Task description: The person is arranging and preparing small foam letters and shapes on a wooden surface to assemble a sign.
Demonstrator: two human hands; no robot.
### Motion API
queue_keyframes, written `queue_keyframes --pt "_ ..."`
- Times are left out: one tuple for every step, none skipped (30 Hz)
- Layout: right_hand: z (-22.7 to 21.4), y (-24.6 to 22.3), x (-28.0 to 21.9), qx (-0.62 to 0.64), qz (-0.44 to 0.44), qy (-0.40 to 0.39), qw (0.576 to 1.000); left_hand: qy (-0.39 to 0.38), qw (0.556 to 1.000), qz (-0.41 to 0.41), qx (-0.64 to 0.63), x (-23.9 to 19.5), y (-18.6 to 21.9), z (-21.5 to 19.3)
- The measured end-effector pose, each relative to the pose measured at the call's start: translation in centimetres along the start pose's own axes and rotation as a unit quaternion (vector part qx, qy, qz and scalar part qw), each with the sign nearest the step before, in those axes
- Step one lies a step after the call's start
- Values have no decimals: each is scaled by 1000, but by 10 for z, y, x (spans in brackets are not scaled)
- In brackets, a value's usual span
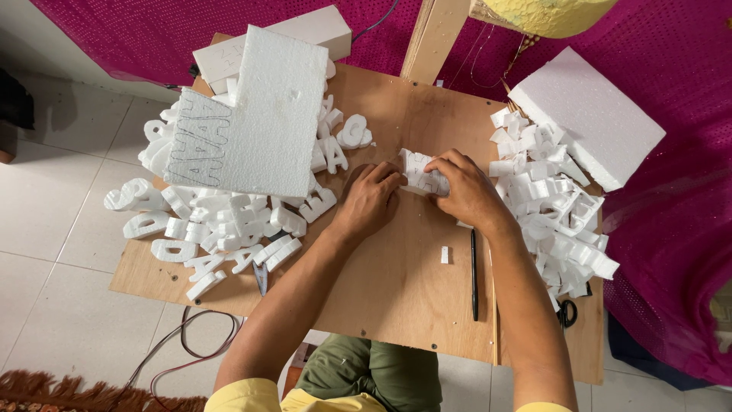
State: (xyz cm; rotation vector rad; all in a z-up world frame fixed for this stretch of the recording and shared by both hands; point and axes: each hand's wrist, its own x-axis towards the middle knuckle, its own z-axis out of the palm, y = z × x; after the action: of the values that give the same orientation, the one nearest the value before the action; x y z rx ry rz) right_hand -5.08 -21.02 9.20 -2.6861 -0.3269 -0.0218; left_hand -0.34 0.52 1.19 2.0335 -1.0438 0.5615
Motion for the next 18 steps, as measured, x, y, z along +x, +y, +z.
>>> queue_keyframes --pt "-1 -1 0 0 0 0 1000 0 1000 0 0 -1 -1 2" --pt "-1 -2 0 1 4 -4 1000 0 1000 -3 1 -2 -2 3" --pt "-2 -3 0 1 8 -7 1000 -1 1000 -6 2 -2 -3 5" --pt "-2 -3 0 1 8 -7 1000 -1 1000 -7 2 -2 -2 4" --pt "-2 -3 0 3 8 -6 1000 -2 1000 -7 1 -2 -1 3" --pt "-2 -3 -1 5 7 -5 1000 -4 1000 -8 1 -2 -1 2" --pt "-1 -2 -1 5 7 -5 1000 -4 1000 -7 1 -2 -1 3" --pt "0 0 -1 4 5 -4 1000 -3 1000 -7 1 -3 -2 4" --pt "1 1 -1 3 3 -3 1000 -1 1000 -6 0 -3 -2 4" --pt "1 1 -1 3 3 -3 1000 -2 1000 -6 0 -3 -2 4" --pt "1 0 -1 3 1 -1 1000 -3 1000 -7 -2 -3 -2 4" --pt "1 0 -1 3 -1 1 1000 -5 1000 -9 -5 -2 -2 3" --pt "0 0 -1 3 -1 1 1000 -5 1000 -9 -5 -2 -2 3" --pt "0 0 -1 2 -3 -1 1000 -4 1000 -7 -3 -2 -1 3" --pt "0 0 -1 0 -4 -3 1000 -4 1000 -4 -1 -2 -1 3" --pt "1 0 -1 0 -4 -3 1000 -4 1000 -4 0 -2 -1 3" --pt "1 0 -1 0 -6 -1 1000 -4 1000 -5 -3 -2 -1 2" --pt "1 0 -1 -1 -6 1 1000 -5 1000 -5 -6 -2 0 2"
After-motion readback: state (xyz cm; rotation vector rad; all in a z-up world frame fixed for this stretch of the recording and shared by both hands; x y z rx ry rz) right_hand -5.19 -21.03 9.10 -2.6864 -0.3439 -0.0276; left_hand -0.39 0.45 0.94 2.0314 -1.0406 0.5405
